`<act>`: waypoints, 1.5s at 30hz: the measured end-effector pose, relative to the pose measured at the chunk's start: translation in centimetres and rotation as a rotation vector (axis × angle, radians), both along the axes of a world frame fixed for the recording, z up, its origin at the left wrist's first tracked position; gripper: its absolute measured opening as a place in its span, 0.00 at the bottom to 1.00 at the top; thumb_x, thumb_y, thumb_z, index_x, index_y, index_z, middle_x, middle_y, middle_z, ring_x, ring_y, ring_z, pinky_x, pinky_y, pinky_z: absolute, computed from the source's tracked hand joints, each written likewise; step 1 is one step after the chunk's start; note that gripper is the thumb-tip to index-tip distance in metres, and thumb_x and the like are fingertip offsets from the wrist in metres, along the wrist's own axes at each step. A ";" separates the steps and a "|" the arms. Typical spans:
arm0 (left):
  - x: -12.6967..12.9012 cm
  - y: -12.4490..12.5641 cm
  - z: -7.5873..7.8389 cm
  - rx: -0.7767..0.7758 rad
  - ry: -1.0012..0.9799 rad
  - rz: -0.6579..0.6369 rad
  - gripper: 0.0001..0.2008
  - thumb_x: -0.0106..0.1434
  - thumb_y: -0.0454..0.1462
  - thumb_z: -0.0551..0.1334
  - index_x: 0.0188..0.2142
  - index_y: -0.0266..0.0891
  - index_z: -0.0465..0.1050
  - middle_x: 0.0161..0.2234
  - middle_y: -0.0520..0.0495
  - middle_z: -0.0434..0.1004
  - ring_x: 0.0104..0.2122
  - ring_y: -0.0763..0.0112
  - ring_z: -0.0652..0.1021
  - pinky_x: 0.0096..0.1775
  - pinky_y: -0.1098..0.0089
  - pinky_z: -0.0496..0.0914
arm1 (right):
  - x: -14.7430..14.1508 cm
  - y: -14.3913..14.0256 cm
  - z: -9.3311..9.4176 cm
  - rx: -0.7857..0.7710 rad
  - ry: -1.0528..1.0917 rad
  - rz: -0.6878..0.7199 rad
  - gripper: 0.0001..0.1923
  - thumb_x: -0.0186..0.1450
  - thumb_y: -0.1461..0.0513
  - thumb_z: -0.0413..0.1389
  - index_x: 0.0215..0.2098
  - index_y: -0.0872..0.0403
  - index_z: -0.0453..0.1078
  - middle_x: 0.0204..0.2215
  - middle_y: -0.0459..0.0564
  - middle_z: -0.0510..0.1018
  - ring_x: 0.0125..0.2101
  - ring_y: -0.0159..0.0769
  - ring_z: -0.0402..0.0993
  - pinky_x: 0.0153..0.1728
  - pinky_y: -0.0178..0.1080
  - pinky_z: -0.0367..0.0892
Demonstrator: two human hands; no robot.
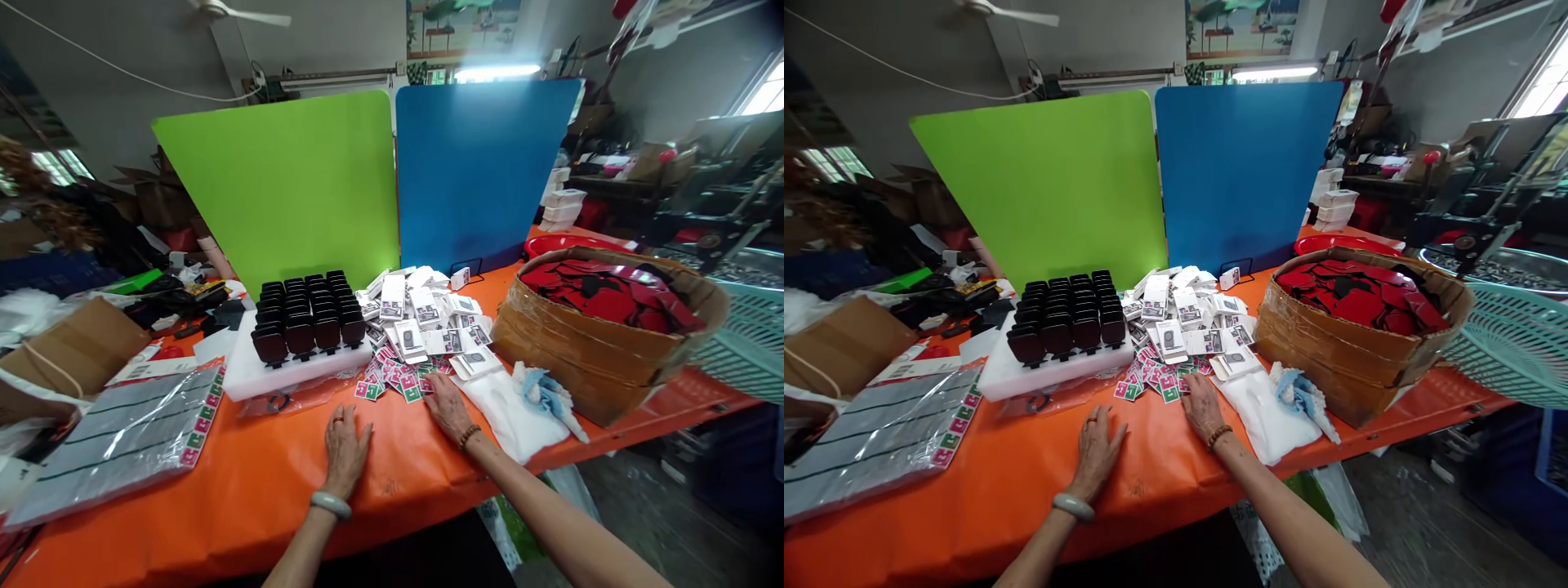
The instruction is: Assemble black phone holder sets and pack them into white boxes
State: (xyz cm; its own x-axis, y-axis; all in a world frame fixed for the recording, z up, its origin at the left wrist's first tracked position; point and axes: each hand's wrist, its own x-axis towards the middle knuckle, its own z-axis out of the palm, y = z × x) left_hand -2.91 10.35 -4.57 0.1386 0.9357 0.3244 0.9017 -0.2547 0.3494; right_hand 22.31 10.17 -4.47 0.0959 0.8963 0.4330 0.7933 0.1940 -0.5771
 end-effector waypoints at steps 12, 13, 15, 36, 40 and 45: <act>9.9 3.2 0.1 -0.106 -0.038 0.027 0.40 0.60 0.51 0.59 0.65 0.31 0.51 0.66 0.25 0.48 0.63 0.34 0.53 0.59 0.40 0.50 | -0.7 2.5 0.1 -0.002 -0.078 0.034 0.09 0.61 0.69 0.54 0.38 0.54 0.72 0.40 0.55 0.72 0.42 0.43 0.67 0.44 0.43 0.65; 10.3 3.7 0.1 -0.093 -0.034 0.027 0.38 0.62 0.49 0.58 0.65 0.30 0.52 0.65 0.26 0.50 0.63 0.36 0.53 0.59 0.41 0.51 | -0.8 3.0 0.0 -0.003 -0.083 0.026 0.09 0.61 0.69 0.54 0.38 0.54 0.72 0.40 0.55 0.71 0.42 0.43 0.67 0.44 0.43 0.65; 10.9 4.7 0.0 -0.069 -0.023 0.028 0.33 0.64 0.45 0.56 0.64 0.29 0.54 0.64 0.27 0.53 0.63 0.38 0.54 0.60 0.42 0.51 | -1.0 3.8 -0.1 -0.005 -0.092 0.004 0.08 0.61 0.68 0.54 0.38 0.54 0.72 0.40 0.56 0.71 0.41 0.44 0.66 0.43 0.43 0.65; 10.1 5.6 0.8 -0.027 -0.044 -0.005 0.32 0.63 0.39 0.57 0.64 0.30 0.53 0.65 0.28 0.51 0.63 0.43 0.55 0.60 0.49 0.54 | -0.8 3.5 -0.4 0.011 -0.079 -0.113 0.09 0.64 0.67 0.52 0.41 0.54 0.72 0.41 0.54 0.74 0.43 0.42 0.67 0.44 0.41 0.60; 9.9 4.9 0.4 -0.015 -0.050 -0.017 0.32 0.63 0.39 0.57 0.64 0.31 0.54 0.65 0.28 0.50 0.64 0.43 0.55 0.60 0.48 0.54 | -0.7 2.9 -0.4 0.007 -0.088 -0.132 0.09 0.63 0.67 0.52 0.41 0.54 0.71 0.41 0.54 0.74 0.43 0.42 0.67 0.43 0.40 0.60; 10.1 4.2 0.1 0.001 -0.057 -0.032 0.31 0.63 0.40 0.57 0.63 0.32 0.55 0.65 0.29 0.51 0.64 0.43 0.55 0.60 0.47 0.55 | -0.7 2.2 -0.3 -0.022 -0.117 -0.155 0.07 0.62 0.68 0.52 0.38 0.54 0.70 0.40 0.54 0.74 0.41 0.42 0.67 0.40 0.39 0.59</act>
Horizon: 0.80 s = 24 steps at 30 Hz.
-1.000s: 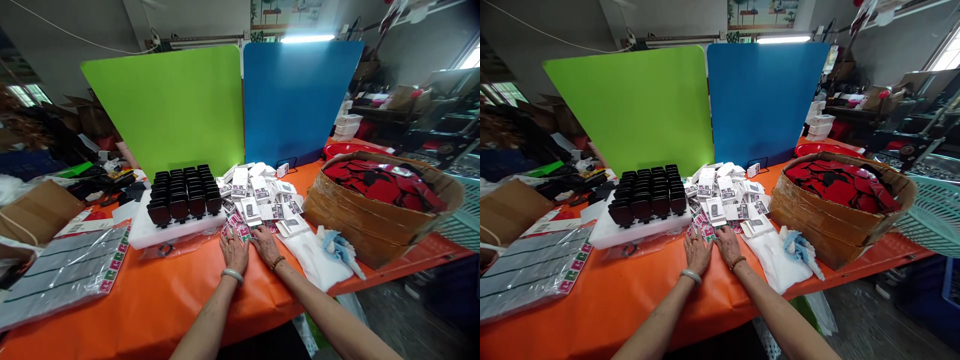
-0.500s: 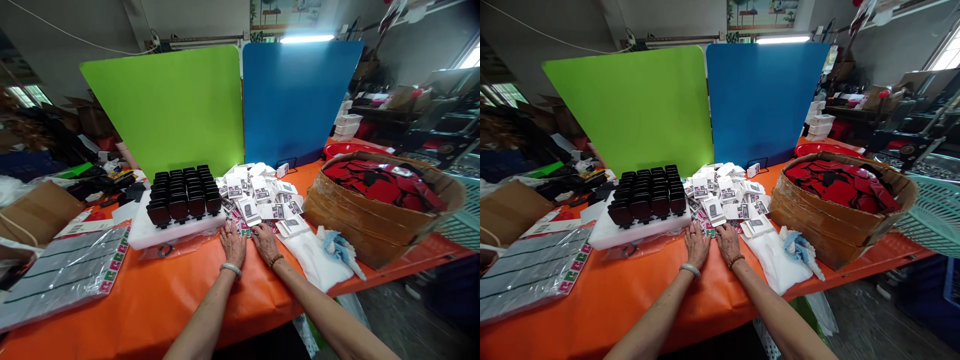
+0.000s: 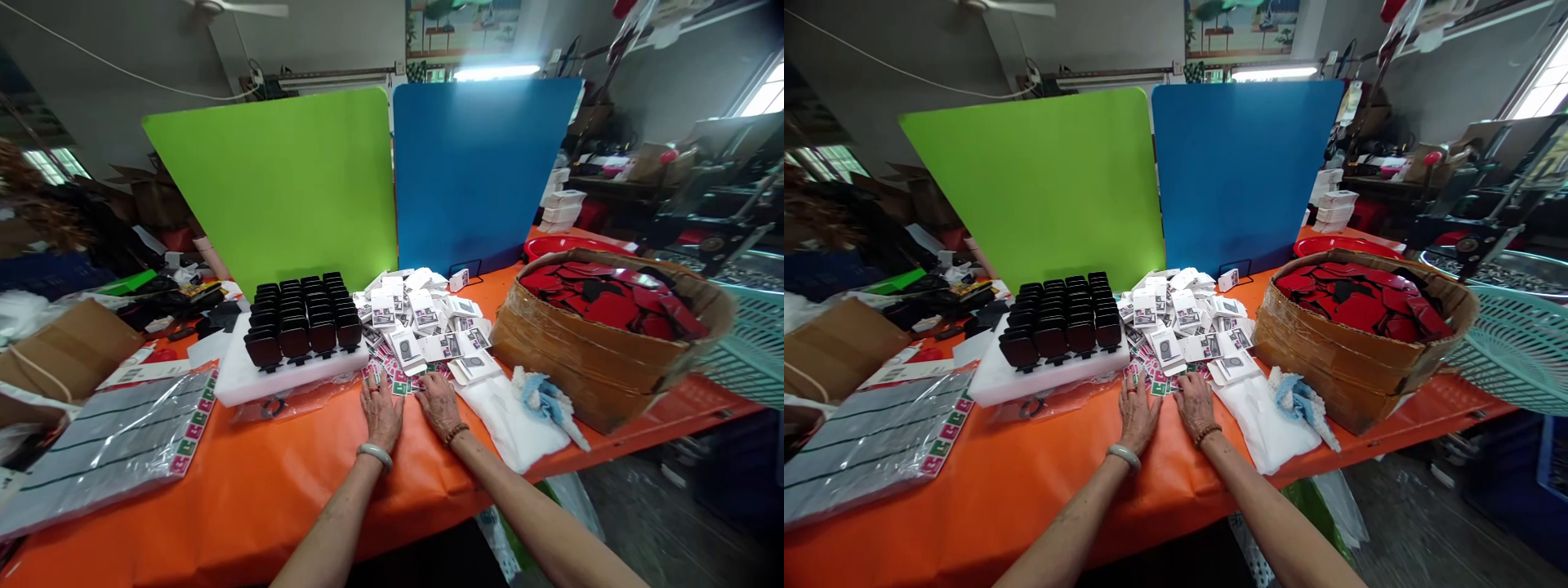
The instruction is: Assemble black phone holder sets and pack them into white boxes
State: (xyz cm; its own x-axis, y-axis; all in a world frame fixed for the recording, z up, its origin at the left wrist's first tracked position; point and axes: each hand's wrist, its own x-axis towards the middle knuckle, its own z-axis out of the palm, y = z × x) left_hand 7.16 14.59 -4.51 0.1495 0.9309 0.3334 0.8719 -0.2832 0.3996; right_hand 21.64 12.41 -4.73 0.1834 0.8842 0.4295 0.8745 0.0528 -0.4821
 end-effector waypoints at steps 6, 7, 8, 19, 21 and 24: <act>0.5 -0.6 0.0 0.040 0.010 -0.073 0.28 0.63 0.38 0.57 0.61 0.34 0.59 0.65 0.32 0.52 0.64 0.45 0.54 0.60 0.48 0.54 | 0.3 0.7 0.1 -0.032 -0.035 -0.061 0.05 0.64 0.67 0.52 0.35 0.54 0.69 0.38 0.54 0.74 0.40 0.43 0.66 0.40 0.40 0.57; 0.5 -0.5 0.1 0.044 0.014 -0.082 0.27 0.63 0.38 0.57 0.61 0.34 0.59 0.65 0.32 0.53 0.64 0.46 0.55 0.60 0.48 0.55 | 0.4 0.9 0.1 -0.034 -0.038 -0.071 0.04 0.64 0.66 0.52 0.36 0.54 0.69 0.38 0.54 0.74 0.39 0.43 0.66 0.40 0.41 0.57; 0.6 -0.4 0.1 0.047 0.017 -0.087 0.27 0.62 0.37 0.57 0.61 0.34 0.60 0.65 0.32 0.53 0.64 0.45 0.55 0.60 0.48 0.55 | 0.5 1.1 0.1 -0.036 -0.041 -0.080 0.04 0.64 0.66 0.52 0.36 0.54 0.69 0.37 0.54 0.74 0.39 0.43 0.65 0.40 0.41 0.57; 0.8 1.4 0.7 0.064 0.020 -0.090 0.28 0.62 0.37 0.58 0.60 0.30 0.59 0.63 0.29 0.54 0.64 0.44 0.54 0.61 0.48 0.53 | 0.9 0.5 0.0 0.007 -0.029 -0.065 0.04 0.65 0.65 0.51 0.36 0.54 0.67 0.37 0.53 0.73 0.39 0.42 0.65 0.41 0.40 0.58; 0.7 1.0 0.6 0.064 0.020 -0.097 0.27 0.63 0.38 0.58 0.60 0.31 0.59 0.64 0.31 0.54 0.64 0.45 0.55 0.61 0.49 0.54 | 1.0 0.0 0.0 0.017 -0.022 -0.054 0.04 0.64 0.65 0.50 0.36 0.54 0.67 0.36 0.53 0.73 0.39 0.42 0.65 0.41 0.40 0.58; 0.4 0.2 0.4 0.068 0.019 -0.101 0.27 0.63 0.39 0.57 0.61 0.33 0.59 0.64 0.32 0.53 0.64 0.46 0.55 0.61 0.49 0.54 | 1.0 -0.8 0.0 0.027 -0.012 -0.042 0.05 0.64 0.66 0.50 0.36 0.54 0.67 0.35 0.52 0.73 0.39 0.42 0.66 0.42 0.40 0.59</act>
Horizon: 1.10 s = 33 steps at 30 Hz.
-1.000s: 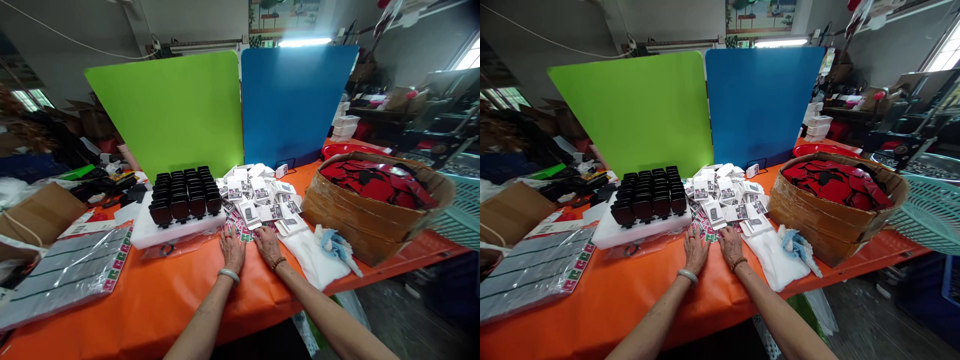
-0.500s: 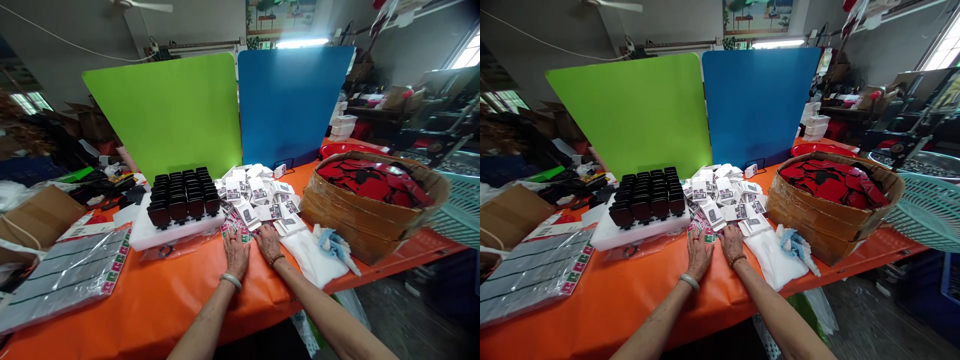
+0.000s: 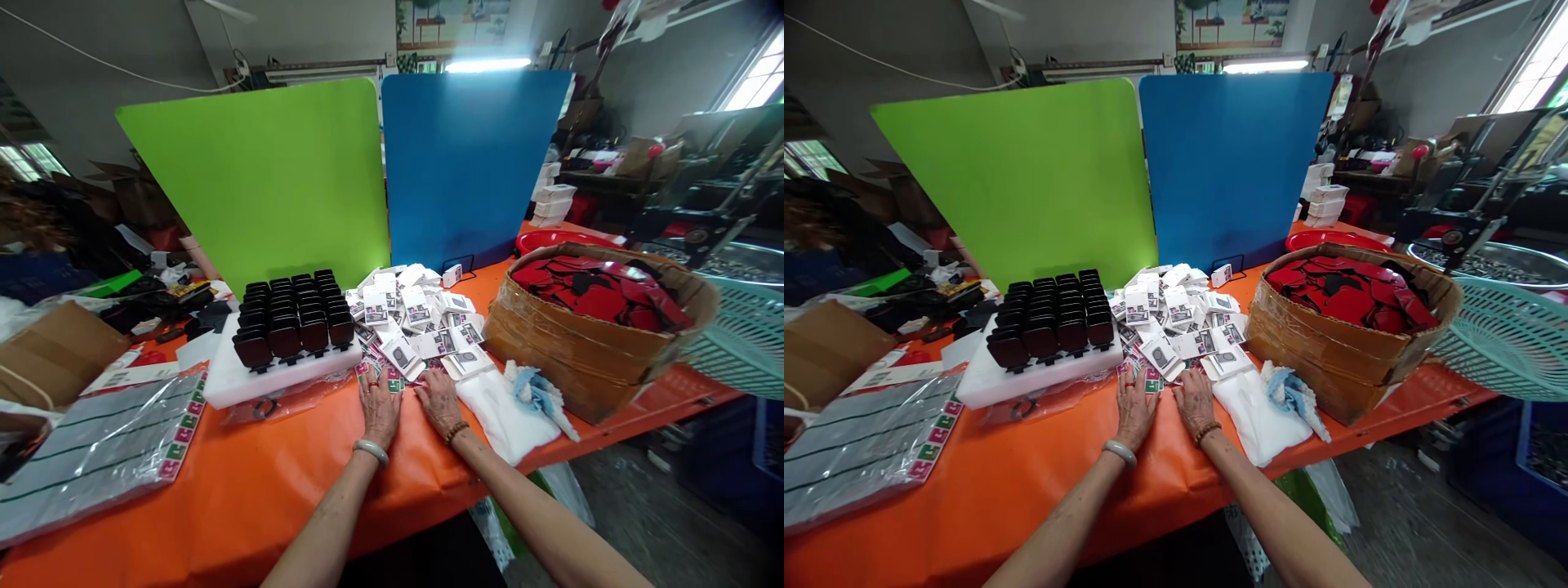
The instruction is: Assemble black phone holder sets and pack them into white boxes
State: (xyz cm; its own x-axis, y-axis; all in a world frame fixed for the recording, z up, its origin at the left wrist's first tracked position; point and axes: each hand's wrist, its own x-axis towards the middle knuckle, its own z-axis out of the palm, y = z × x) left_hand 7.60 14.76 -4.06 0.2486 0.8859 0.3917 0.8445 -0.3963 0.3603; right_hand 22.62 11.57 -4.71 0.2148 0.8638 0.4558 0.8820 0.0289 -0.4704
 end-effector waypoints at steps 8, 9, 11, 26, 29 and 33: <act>-1.0 -2.2 -0.4 0.004 -0.004 -0.010 0.26 0.64 0.38 0.56 0.61 0.34 0.58 0.64 0.30 0.53 0.64 0.47 0.55 0.59 0.47 0.56 | -0.6 -2.5 0.1 0.016 0.026 0.016 0.07 0.62 0.67 0.49 0.37 0.55 0.67 0.35 0.53 0.73 0.38 0.42 0.66 0.41 0.41 0.61; -1.2 -2.5 -0.6 0.005 -0.004 -0.017 0.26 0.64 0.38 0.55 0.61 0.34 0.58 0.64 0.29 0.53 0.64 0.47 0.56 0.59 0.47 0.56 | -0.8 -2.9 0.1 0.016 0.027 0.022 0.08 0.63 0.67 0.48 0.38 0.55 0.67 0.36 0.53 0.73 0.38 0.42 0.66 0.41 0.41 0.61; -1.5 -3.1 -0.9 0.007 -0.002 -0.027 0.26 0.65 0.39 0.55 0.61 0.33 0.58 0.64 0.28 0.53 0.64 0.47 0.56 0.59 0.46 0.56 | -1.0 -3.6 0.2 0.013 0.024 0.034 0.08 0.63 0.66 0.48 0.38 0.55 0.68 0.37 0.54 0.74 0.39 0.42 0.67 0.42 0.41 0.62; -7.5 -9.5 -1.6 0.093 0.277 -0.052 0.24 0.66 0.46 0.54 0.53 0.31 0.69 0.57 0.29 0.68 0.60 0.45 0.64 0.58 0.49 0.60 | -3.4 -9.4 -0.2 -0.111 -0.201 0.198 0.24 0.67 0.53 0.52 0.57 0.58 0.65 0.57 0.62 0.68 0.58 0.51 0.60 0.58 0.52 0.53; -7.3 -9.6 -0.9 0.095 0.320 -0.044 0.24 0.66 0.46 0.54 0.52 0.30 0.71 0.55 0.29 0.70 0.58 0.43 0.67 0.57 0.50 0.61 | -3.4 -9.2 0.4 -0.143 -0.196 0.202 0.24 0.67 0.52 0.52 0.56 0.58 0.65 0.56 0.61 0.69 0.58 0.51 0.60 0.57 0.51 0.54; -6.9 -9.6 -0.2 0.096 0.326 -0.024 0.23 0.65 0.47 0.54 0.51 0.33 0.71 0.54 0.32 0.71 0.57 0.46 0.67 0.56 0.51 0.62 | -3.4 -9.1 0.5 -0.146 -0.191 0.194 0.23 0.66 0.53 0.52 0.55 0.56 0.66 0.56 0.61 0.69 0.57 0.51 0.61 0.57 0.51 0.53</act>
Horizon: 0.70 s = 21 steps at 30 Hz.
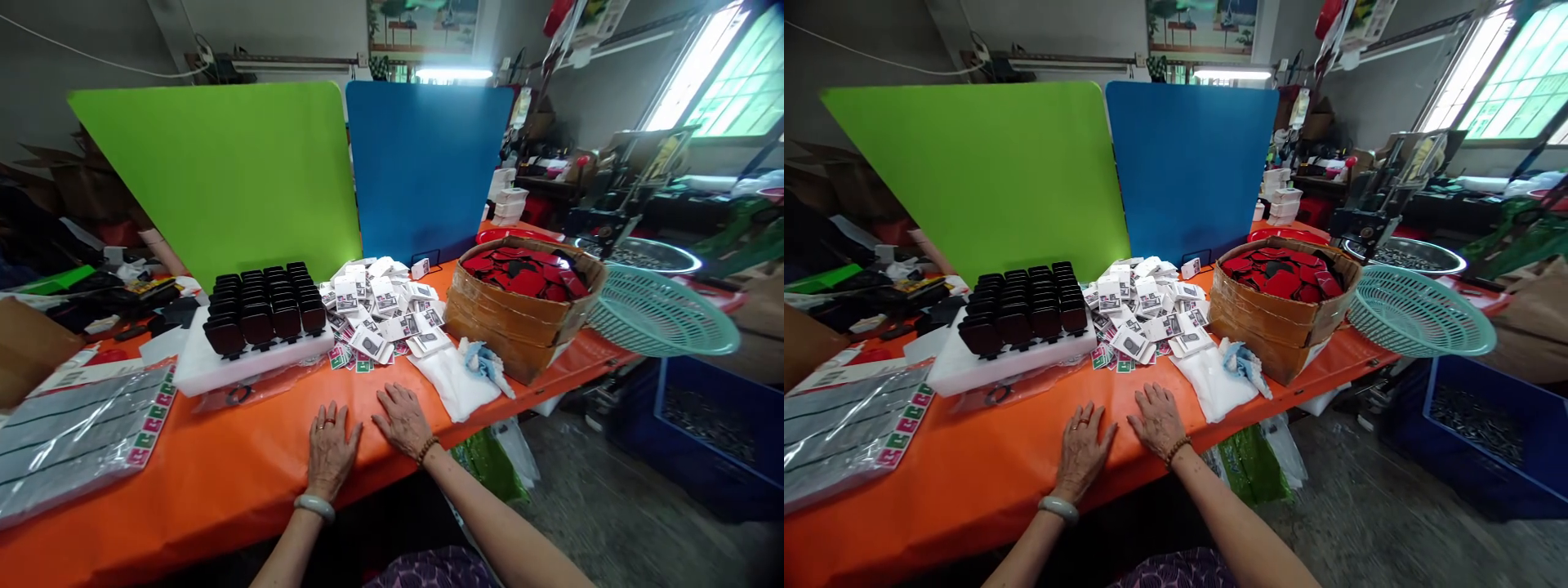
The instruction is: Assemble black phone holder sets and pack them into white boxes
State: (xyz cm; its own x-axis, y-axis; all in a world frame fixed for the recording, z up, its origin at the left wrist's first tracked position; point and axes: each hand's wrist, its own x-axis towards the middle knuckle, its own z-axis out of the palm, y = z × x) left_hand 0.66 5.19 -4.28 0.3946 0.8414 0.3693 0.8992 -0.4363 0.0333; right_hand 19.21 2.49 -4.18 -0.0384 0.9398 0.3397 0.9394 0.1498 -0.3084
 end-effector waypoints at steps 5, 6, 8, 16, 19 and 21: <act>0.1 -0.3 0.5 -0.013 -0.002 0.007 0.22 0.65 0.46 0.54 0.51 0.32 0.71 0.54 0.31 0.71 0.56 0.48 0.69 0.57 0.53 0.61 | 0.0 -0.1 0.1 0.006 0.005 0.006 0.23 0.66 0.53 0.52 0.55 0.56 0.66 0.55 0.60 0.69 0.57 0.50 0.61 0.57 0.51 0.53; 0.2 -0.3 0.6 -0.014 -0.009 0.008 0.22 0.65 0.45 0.54 0.51 0.32 0.71 0.54 0.31 0.71 0.56 0.48 0.69 0.57 0.53 0.61 | 0.0 -0.2 0.1 0.006 0.007 0.007 0.22 0.66 0.53 0.51 0.55 0.56 0.65 0.55 0.61 0.69 0.57 0.50 0.61 0.56 0.52 0.54; 0.2 -0.4 0.7 -0.014 -0.024 0.010 0.22 0.65 0.45 0.54 0.50 0.33 0.71 0.54 0.31 0.71 0.56 0.48 0.69 0.57 0.53 0.61 | 0.0 -0.2 0.3 0.005 0.011 0.008 0.22 0.67 0.53 0.50 0.55 0.55 0.65 0.56 0.61 0.69 0.57 0.50 0.60 0.56 0.52 0.54; 0.3 -0.3 0.9 -0.021 -0.013 0.014 0.22 0.65 0.46 0.54 0.50 0.33 0.72 0.54 0.32 0.71 0.56 0.48 0.69 0.55 0.53 0.63 | 0.1 -0.3 0.5 0.006 0.023 0.014 0.21 0.66 0.54 0.51 0.54 0.55 0.66 0.55 0.60 0.69 0.56 0.49 0.60 0.56 0.52 0.53; 0.3 -0.3 0.9 -0.007 -0.016 0.009 0.21 0.65 0.45 0.54 0.49 0.32 0.72 0.54 0.32 0.72 0.56 0.49 0.69 0.56 0.53 0.62 | 0.1 -0.3 0.6 0.009 0.028 0.009 0.21 0.66 0.54 0.52 0.54 0.55 0.65 0.55 0.60 0.69 0.56 0.48 0.61 0.56 0.51 0.54; 0.3 -0.3 0.9 0.003 -0.022 0.007 0.21 0.65 0.45 0.54 0.49 0.33 0.72 0.53 0.32 0.72 0.56 0.49 0.69 0.56 0.53 0.62 | 0.0 -0.4 0.7 0.014 0.030 0.003 0.21 0.66 0.53 0.52 0.54 0.55 0.65 0.55 0.60 0.68 0.56 0.48 0.60 0.56 0.51 0.54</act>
